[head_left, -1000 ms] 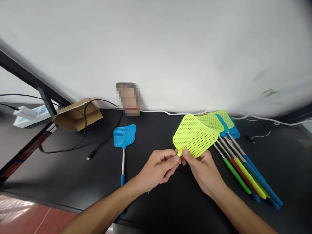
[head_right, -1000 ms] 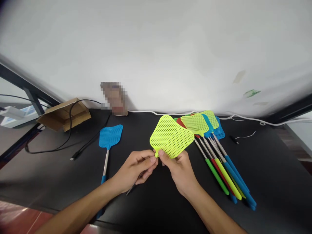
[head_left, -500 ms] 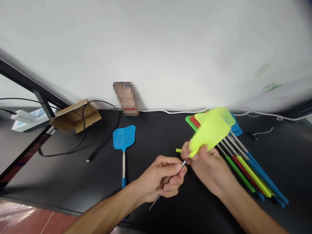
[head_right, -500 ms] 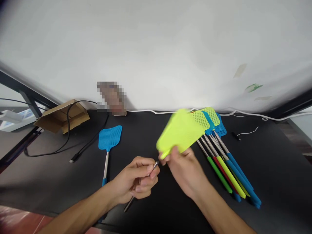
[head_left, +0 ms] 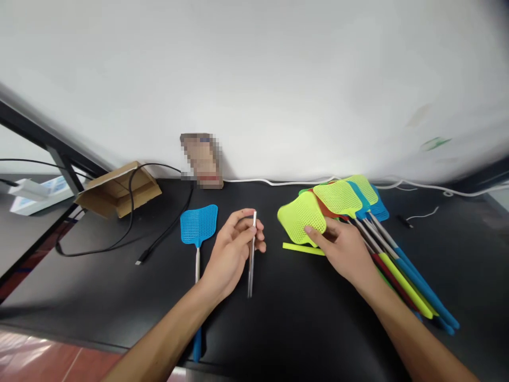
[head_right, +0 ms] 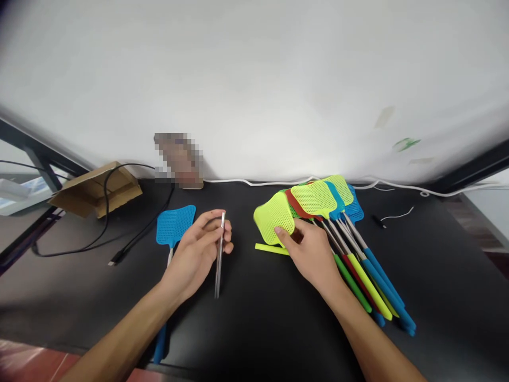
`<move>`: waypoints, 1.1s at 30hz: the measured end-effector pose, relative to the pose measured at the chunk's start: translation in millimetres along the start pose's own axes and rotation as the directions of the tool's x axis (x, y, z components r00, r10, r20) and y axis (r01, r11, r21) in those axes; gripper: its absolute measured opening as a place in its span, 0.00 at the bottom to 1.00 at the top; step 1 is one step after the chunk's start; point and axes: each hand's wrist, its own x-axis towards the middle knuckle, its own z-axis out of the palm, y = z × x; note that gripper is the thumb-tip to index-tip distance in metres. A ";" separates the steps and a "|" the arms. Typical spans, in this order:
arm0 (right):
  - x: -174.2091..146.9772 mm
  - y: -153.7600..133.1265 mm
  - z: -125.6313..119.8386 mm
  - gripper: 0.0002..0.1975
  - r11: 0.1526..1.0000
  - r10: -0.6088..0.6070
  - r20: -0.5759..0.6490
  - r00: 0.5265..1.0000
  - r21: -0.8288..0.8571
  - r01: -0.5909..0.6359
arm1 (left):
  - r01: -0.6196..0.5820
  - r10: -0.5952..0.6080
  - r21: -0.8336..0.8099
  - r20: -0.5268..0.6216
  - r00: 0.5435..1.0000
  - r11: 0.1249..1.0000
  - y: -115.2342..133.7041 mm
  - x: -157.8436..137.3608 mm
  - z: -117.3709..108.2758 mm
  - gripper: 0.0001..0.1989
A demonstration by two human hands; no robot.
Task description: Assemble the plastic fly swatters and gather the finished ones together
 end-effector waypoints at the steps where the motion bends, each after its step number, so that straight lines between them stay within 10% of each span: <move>1: 0.4 1.1 0.2 0.21 0.997 -0.017 -0.010 1.000 -0.071 0.017 | -0.028 0.029 0.025 -0.012 1.000 0.999 -0.7 1.2 -0.9 0.16; 11: -0.9 -0.2 -0.5 0.16 0.949 -0.173 -0.121 0.977 -0.288 0.133 | -0.013 0.000 0.209 0.062 0.998 0.978 -17.2 6.9 -7.4 0.20; 16: -16.7 -17.1 8.2 0.07 0.812 -0.386 0.113 0.915 -0.429 0.396 | -0.015 -0.011 0.295 0.088 0.996 0.955 -17.5 7.1 -9.8 0.17; 23: -23.3 -20.9 12.2 0.06 0.613 -0.384 0.339 0.859 -0.602 0.512 | -0.096 0.041 0.433 0.134 0.990 0.896 -16.2 7.6 -12.1 0.15; 33: -29.0 -17.8 19.6 0.12 0.637 -0.238 0.298 0.924 -0.671 0.380 | -0.321 0.105 0.932 0.306 0.946 0.171 -15.9 -1.8 -4.9 0.13</move>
